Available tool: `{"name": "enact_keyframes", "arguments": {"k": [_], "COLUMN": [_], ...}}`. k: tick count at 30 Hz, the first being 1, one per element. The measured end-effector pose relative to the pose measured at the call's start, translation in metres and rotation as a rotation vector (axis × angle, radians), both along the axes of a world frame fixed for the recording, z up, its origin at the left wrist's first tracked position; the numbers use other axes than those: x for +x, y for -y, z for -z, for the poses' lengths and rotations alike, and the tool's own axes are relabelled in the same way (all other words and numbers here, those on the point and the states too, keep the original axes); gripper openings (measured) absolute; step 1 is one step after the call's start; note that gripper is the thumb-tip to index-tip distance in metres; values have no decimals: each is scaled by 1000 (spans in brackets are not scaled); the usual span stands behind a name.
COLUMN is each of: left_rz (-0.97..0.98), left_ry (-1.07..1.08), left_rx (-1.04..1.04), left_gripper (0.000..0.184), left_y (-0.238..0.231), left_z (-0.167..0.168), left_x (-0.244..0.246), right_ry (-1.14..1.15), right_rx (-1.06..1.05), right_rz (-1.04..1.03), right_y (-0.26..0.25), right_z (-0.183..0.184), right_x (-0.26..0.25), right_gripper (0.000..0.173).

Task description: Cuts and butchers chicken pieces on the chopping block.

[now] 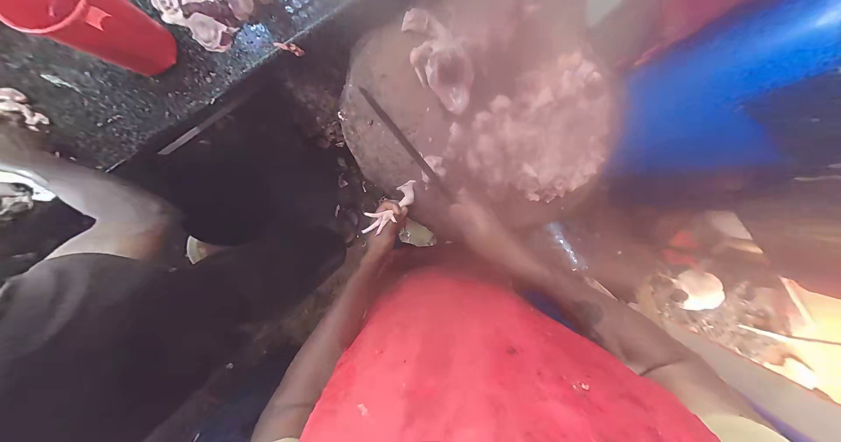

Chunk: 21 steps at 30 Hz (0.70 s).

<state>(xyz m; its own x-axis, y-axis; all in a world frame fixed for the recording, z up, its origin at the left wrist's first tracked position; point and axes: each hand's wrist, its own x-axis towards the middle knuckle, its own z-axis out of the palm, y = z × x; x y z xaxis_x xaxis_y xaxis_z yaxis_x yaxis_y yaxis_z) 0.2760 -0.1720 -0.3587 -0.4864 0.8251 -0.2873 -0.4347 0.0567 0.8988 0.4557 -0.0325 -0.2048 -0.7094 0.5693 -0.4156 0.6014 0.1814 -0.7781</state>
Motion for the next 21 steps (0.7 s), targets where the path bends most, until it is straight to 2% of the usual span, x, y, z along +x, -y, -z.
{"name": "enact_keyframes", "arguments": {"k": [3,4,7,10,12,13,15,17,19,21], "left_rz": [-31,-40,-33,-42,-7,55,277,472,566,496], "left_ry": [-31,-22,20,40,-11,-120,-413,-574,-481,-413], "left_rx": [-1,-9,-57,-72,-137,-223,-434,-560,-621,-634], "left_gripper": [5,4,4,4,4,12,30,44,42,38], "left_y": [3,6,12,20,22,21,9,-13,-33,-40], "left_z": [5,8,12,2,-10,-21,-48,-70,-83,-80], "left_x": [1,2,2,4,-3,-10,-27,-37,-39,-38], "right_ry": [-195,-135,237,258,234,223,225,261,255,181], "right_rx": [72,65,-199,-320,-366,-365,-322,-210,-129,-73], "right_rz": [-72,-115,-208,-116,7,61,145,155,128,86], "right_y": [15,19,19,16,8,3,-5,-13,-19,-20], "right_z": [-1,11,53,71,70,70,74,70,51,23], "right_x": [-6,-4,1,12,22,28,38,41,33,19], "right_gripper": [53,54,61,65,61,60,57,56,53,53]}}
